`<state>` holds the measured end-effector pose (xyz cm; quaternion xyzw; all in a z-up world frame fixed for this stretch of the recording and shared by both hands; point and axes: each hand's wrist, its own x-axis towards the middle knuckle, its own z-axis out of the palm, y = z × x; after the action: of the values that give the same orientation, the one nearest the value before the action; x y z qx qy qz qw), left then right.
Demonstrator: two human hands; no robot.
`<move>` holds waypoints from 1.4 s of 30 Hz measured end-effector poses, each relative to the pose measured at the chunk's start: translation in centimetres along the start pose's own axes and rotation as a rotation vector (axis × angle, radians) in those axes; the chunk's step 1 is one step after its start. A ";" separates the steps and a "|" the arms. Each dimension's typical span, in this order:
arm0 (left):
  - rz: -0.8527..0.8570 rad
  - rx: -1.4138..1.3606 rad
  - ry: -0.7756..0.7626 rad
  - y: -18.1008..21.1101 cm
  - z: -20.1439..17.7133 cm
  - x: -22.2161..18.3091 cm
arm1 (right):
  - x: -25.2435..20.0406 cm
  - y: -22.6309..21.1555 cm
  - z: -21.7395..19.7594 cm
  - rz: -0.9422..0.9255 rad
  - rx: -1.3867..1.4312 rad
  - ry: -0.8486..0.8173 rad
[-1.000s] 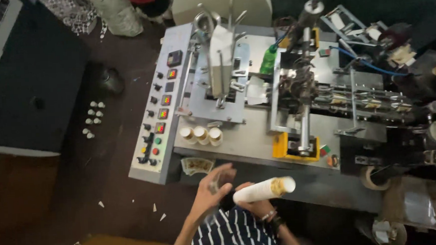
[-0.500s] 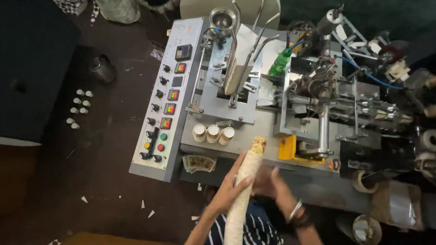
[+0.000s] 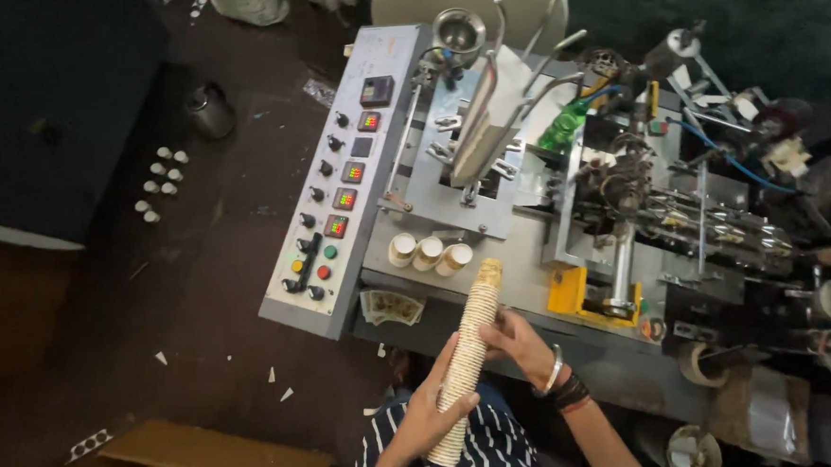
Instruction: Take finished paper cups from the machine and place them into plastic sleeves for packaging.
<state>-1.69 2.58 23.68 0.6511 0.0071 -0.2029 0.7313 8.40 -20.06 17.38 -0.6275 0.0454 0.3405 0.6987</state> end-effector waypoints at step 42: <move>-0.210 -0.324 0.114 -1.6 -0.5 -1.2 | 3.1 -6.6 3.8 -0.789 -0.727 0.784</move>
<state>-3.14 3.23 22.40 0.5311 0.1487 -0.2369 0.7998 12.96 -15.18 22.26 -0.8701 -0.0547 -0.2008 0.4467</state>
